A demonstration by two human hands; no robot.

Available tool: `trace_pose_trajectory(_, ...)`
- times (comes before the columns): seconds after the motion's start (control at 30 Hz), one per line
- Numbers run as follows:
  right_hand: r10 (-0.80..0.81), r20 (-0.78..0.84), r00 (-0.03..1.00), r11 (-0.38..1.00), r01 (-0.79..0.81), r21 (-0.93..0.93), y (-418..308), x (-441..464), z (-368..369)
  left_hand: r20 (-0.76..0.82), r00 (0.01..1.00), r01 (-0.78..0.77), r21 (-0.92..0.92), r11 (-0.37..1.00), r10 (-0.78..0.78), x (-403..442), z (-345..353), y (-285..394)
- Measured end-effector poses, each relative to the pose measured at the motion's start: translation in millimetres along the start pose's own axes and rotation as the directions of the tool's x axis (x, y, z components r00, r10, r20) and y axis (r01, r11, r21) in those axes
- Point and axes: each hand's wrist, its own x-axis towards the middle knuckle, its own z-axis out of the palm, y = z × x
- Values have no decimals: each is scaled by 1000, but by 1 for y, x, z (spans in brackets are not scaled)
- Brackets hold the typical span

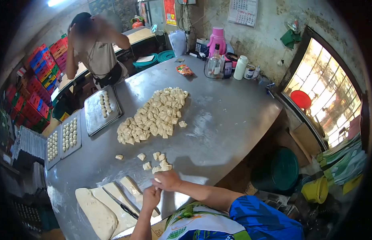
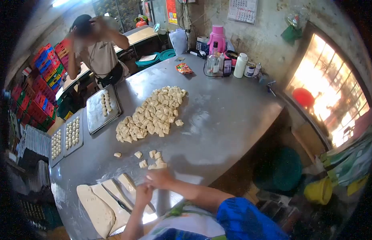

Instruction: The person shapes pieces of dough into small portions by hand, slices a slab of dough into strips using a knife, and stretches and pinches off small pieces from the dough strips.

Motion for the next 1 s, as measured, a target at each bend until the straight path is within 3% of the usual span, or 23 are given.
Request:
trace_pose_trajectory(0.03, 114, 34, 993, 990, -110, -88, 3, -1, -6, 23, 999, -44, 76, 996, 42, 2, 0, 7)
trace_pose_trajectory(0.07, 117, 32, 993, 989, -113, -93, 9, -4, -8, 46, 995, -90, 149, 985, 84, 4, 0, 13)
trace_pose_trajectory(0.2, 13, -108, 994, 977, -36, -208, 32, -1, -7, -149, 988, 14, -173, 985, -41, 9, -14, 35)
trace_pose_trajectory(0.23, -84, -73, 994, 989, 74, -129, 28, -1, 0, -147, 988, 21, -173, 985, -47, 10, -11, 32)
trace_pose_trajectory(0.27, -187, -52, 981, 981, 184, -56, 25, 4, 2, -298, 949, -128, -65, 990, 103, 23, -4, 24)
trace_pose_trajectory(0.3, -190, -63, 980, 981, 186, -62, 17, 8, -8, -422, 866, -264, 68, 962, 267, 42, 1, 14)
trace_pose_trajectory(0.33, -217, 70, 974, 968, 206, 141, 3, 2, -17, -509, 754, -360, 209, 909, 415, 50, 5, 8)
trace_pose_trajectory(0.37, -267, 200, 943, 919, 187, 347, -9, -6, -18, -538, 693, -389, 281, 877, 480, 44, 7, 1)
trace_pose_trajectory(0.4, -271, 206, 940, 916, 186, 355, -14, -10, -14, -562, 626, -408, 355, 841, 541, 38, 8, -1)
trace_pose_trajectory(0.47, -341, -80, 937, 886, 349, 306, -21, -9, -14, -504, 852, -241, -138, 961, 142, 26, -2, -2)
trace_pose_trajectory(0.53, -385, -362, 849, 851, 478, 218, -23, -10, -14, -219, 952, 57, -563, 824, -216, 16, -10, 6)
trace_pose_trajectory(0.57, -380, -362, 851, 850, 476, 226, -19, -11, -12, -215, 951, 65, -561, 825, -221, 9, -10, 11)
trace_pose_trajectory(0.63, -193, -180, 965, 977, 206, 59, 5, -4, -7, -89, 990, 92, -149, 985, -106, 1, -2, 33)
trace_pose_trajectory(0.7, 53, -52, 997, 984, -61, -168, 21, 4, -9, 82, 996, 21, 287, 958, -47, 3, 2, 48)
trace_pose_trajectory(0.73, 58, -44, 997, 984, -64, -168, 20, 2, -5, 84, 995, 27, 282, 959, -52, 0, 3, 48)
trace_pose_trajectory(0.87, -87, -254, 963, 996, 82, -30, 2, 10, -6, -111, 983, 127, -162, 979, -146, 4, -6, 45)
trace_pose_trajectory(0.9, -84, -254, 964, 996, 78, -32, -3, 6, -9, -108, 984, 125, -166, 978, -144, 5, -7, 46)
trace_pose_trajectory(1.0, -260, -433, 863, 927, 349, 139, -22, -6, -18, -163, 982, 68, -158, 985, -94, 13, -10, 49)
